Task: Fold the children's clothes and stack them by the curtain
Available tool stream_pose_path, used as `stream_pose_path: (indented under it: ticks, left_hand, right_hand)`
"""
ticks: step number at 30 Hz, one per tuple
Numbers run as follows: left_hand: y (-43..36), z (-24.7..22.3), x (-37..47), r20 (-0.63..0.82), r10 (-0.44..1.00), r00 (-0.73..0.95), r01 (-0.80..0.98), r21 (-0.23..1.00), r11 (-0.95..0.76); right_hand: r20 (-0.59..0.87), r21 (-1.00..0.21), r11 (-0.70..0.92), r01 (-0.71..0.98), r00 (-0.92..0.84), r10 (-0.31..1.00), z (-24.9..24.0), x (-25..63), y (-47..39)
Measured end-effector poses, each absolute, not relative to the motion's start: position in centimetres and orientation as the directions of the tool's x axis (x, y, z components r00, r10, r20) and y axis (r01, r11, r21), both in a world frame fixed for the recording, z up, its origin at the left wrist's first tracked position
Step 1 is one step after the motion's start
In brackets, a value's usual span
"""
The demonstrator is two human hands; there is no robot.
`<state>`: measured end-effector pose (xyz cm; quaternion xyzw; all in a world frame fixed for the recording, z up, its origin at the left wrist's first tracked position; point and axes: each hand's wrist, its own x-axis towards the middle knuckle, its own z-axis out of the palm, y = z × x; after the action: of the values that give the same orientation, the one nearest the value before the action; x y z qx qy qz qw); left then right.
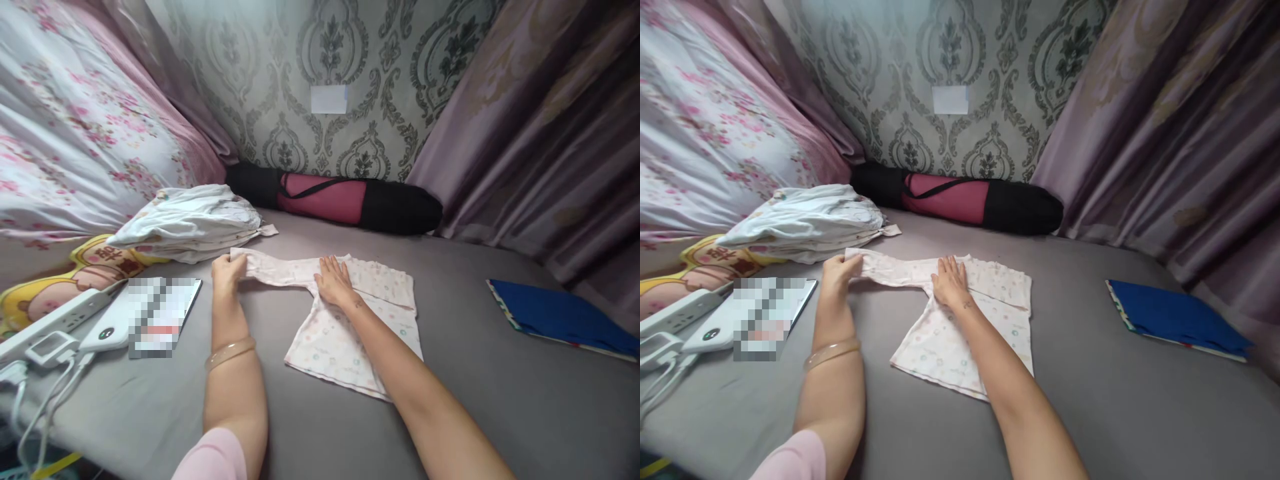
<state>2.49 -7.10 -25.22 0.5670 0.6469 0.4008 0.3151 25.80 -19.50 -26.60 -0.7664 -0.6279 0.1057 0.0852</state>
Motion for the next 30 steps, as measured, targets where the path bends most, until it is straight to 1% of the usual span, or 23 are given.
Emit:
stream_pose_path:
  ticks: [1, 3, 6, 8, 11, 14, 16, 18, 19, 20, 21, 22, 23, 24, 25, 26, 27, 28, 30]
  left_hand:
    - [-7.2, -24.8, 2.7, 0.047, 0.985, -0.169, 0.337, 0.941, 0.013]
    - [-7.5, -23.7, 3.2, -0.036, 0.973, -0.229, 0.064, 0.997, 0.052]
    - [-8.1, -21.9, 3.9, -0.131, 0.966, -0.224, -0.2, 0.976, 0.086]
    - [-8.6, -20.8, 4.3, -0.151, 0.978, -0.147, -0.325, 0.941, 0.096]
    - [-9.6, -19.3, 5.1, -0.097, 0.995, -0.005, -0.415, 0.906, 0.087]
    - [-10.7, -18.0, 7.1, -0.023, 0.994, 0.105, -0.432, 0.9, 0.066]
    - [-11.3, -17.5, 9.0, 0.023, 0.987, 0.159, -0.445, 0.894, 0.051]
    - [-11.9, -17.2, 11.3, 0.06, 0.978, 0.201, -0.474, 0.88, 0.043]
    - [-12.2, -17.2, 12.4, 0.073, 0.972, 0.222, -0.487, 0.872, 0.046]
    - [-12.6, -17.3, 13.5, 0.083, 0.966, 0.246, -0.496, 0.867, 0.052]
    - [-13.0, -17.5, 14.5, 0.093, 0.958, 0.271, -0.499, 0.865, 0.057]
    - [-13.4, -17.8, 15.6, 0.106, 0.95, 0.293, -0.499, 0.865, 0.058]
    - [-14.0, -18.2, 16.6, 0.122, 0.941, 0.315, -0.496, 0.867, 0.054]
    - [-14.7, -18.6, 17.5, 0.138, 0.93, 0.341, -0.487, 0.872, 0.049]
    - [-15.4, -19.1, 18.5, 0.156, 0.915, 0.372, -0.472, 0.88, 0.042]
    - [-16.2, -19.6, 19.4, 0.173, 0.894, 0.414, -0.448, 0.893, 0.035]
    - [-16.9, -20.1, 20.1, 0.188, 0.864, 0.468, -0.408, 0.913, 0.022]
    - [-17.6, -20.5, 20.8, 0.204, 0.822, 0.531, -0.355, 0.935, -0.002]
    - [-18.5, -21.3, 21.7, 0.215, 0.743, 0.634, -0.246, 0.967, -0.069]
  right_hand:
    - [-0.064, -0.27, -0.203, 0.941, 0.193, 0.979, -26.7, 25.6, -19.3]
    - [-0.071, -0.281, -0.219, 0.934, 0.207, 0.976, -27.0, 25.4, -19.1]
    - [-0.048, -0.272, -0.236, 0.933, 0.232, 0.972, -27.4, 25.2, -19.0]
    - [-0.041, -0.257, -0.253, 0.933, 0.251, 0.967, -27.6, 25.1, -18.9]
    - [-0.042, -0.256, -0.258, 0.932, 0.256, 0.966, -27.8, 25.0, -18.8]
    - [-0.053, -0.305, -0.231, 0.924, 0.225, 0.973, -27.5, 25.3, -18.7]
    - [-0.036, -0.37, -0.206, 0.906, 0.208, 0.977, -27.1, 26.0, -18.8]
    - [0.05, -0.472, -0.19, 0.861, 0.241, 0.969, -26.4, 26.9, -19.2]
    - [0.1, -0.542, -0.196, 0.817, 0.294, 0.951, -26.0, 27.4, -19.5]
    - [0.121, -0.63, -0.214, 0.746, 0.367, 0.922, -25.6, 28.0, -19.9]
    - [0.096, -0.735, -0.24, 0.635, 0.448, 0.889, -25.1, 28.6, -20.4]
    - [0.024, -0.839, -0.265, 0.476, 0.518, 0.855, -24.7, 29.3, -20.9]
    - [-0.087, -0.918, -0.285, 0.276, 0.561, 0.824, -24.3, 29.9, -21.4]
    - [-0.205, -0.956, -0.288, 0.061, 0.563, 0.8, -24.0, 30.6, -22.0]
    - [-0.303, -0.952, -0.271, -0.139, 0.535, 0.789, -23.7, 31.3, -22.7]
    - [-0.37, -0.922, -0.244, -0.302, 0.497, 0.785, -23.6, 31.9, -23.3]
    - [-0.414, -0.882, -0.22, -0.417, 0.463, 0.784, -23.5, 32.6, -23.9]
    - [-0.441, -0.846, -0.201, -0.494, 0.437, 0.784, -23.6, 33.3, -24.5]
    - [-0.474, -0.797, -0.169, -0.58, 0.427, 0.77, -23.9, 34.4, -25.4]
